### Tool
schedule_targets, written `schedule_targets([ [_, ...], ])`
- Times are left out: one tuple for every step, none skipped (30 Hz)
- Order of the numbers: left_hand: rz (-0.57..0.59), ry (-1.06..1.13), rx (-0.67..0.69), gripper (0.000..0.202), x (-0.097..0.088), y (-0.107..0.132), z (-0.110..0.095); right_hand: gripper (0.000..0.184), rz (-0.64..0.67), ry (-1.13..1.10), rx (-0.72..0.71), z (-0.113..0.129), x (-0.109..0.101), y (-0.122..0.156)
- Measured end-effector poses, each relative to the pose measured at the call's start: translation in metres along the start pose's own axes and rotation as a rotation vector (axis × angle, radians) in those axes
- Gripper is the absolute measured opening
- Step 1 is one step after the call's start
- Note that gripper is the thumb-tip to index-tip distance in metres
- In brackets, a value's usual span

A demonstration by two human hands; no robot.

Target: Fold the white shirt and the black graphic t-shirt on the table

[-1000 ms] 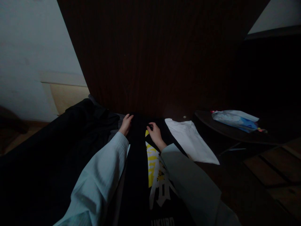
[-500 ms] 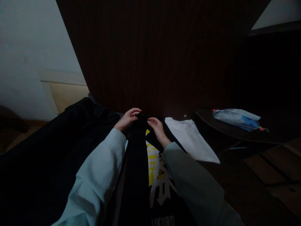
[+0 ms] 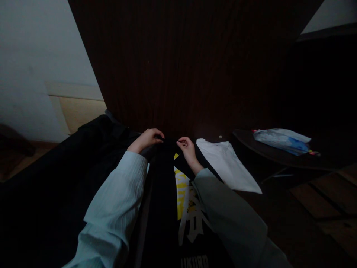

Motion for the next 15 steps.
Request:
schedule_targets([
  [0.003,-0.031,-0.005,0.016,0.0,0.0,0.001,0.02,-0.006,-0.012,0.011,-0.001,0.0,0.0],
  [0.0,-0.055,-0.012,0.015,0.001,0.0,0.002,0.021,-0.009,-0.021,0.025,-0.003,-0.001,-0.001],
  [-0.017,-0.079,-0.02,0.015,0.001,0.001,0.002,0.021,-0.012,-0.026,0.043,-0.004,-0.001,-0.001],
  [-0.062,-0.107,-0.031,0.016,0.002,0.001,0.001,0.022,-0.013,-0.028,0.063,-0.006,-0.002,-0.001],
  [-0.137,-0.144,-0.044,0.017,0.002,0.002,0.0,0.022,-0.016,-0.03,0.081,-0.008,-0.002,-0.001],
  [-0.228,-0.187,-0.059,0.021,0.002,0.002,-0.001,0.023,-0.021,-0.029,0.096,-0.009,-0.002,-0.001],
  [-0.313,-0.229,-0.072,0.024,0.003,0.002,-0.003,0.024,-0.03,-0.023,0.106,-0.01,-0.002,-0.001],
  [-0.36,-0.258,-0.082,0.027,0.004,0.002,-0.005,0.026,-0.041,-0.01,0.109,-0.011,-0.002,0.0],
  [-0.348,-0.264,-0.09,0.027,0.007,0.001,-0.006,0.027,-0.048,0.009,0.102,-0.011,-0.002,0.0],
  [-0.276,-0.248,-0.099,0.025,0.011,0.0,-0.006,0.028,-0.042,0.035,0.09,-0.011,-0.002,0.001],
  [-0.16,-0.219,-0.112,0.022,0.017,-0.002,-0.004,0.028,-0.017,0.067,0.073,-0.011,-0.001,0.002],
  [-0.035,-0.189,-0.133,0.02,0.024,-0.003,-0.002,0.026,0.026,0.103,0.051,-0.011,0.0,0.004],
  [0.071,-0.167,-0.159,0.02,0.032,-0.004,0.0,0.025,0.083,0.145,0.024,-0.011,0.002,0.006],
  [0.144,-0.156,-0.185,0.02,0.04,-0.004,0.003,0.025,0.152,0.201,-0.011,-0.01,0.004,0.01],
  [0.182,-0.155,-0.206,0.021,0.049,-0.003,0.006,0.027,0.227,0.281,-0.053,-0.01,0.005,0.013],
])
Point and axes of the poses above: each hand's wrist, its own y-axis away from the middle knuckle, its own x-axis out of the palm, z = x × y, the point moved 2 cm from there along -y, towards the middle knuckle, and after that the axes turned 8 degrees about -z, right-handed, at the moved point
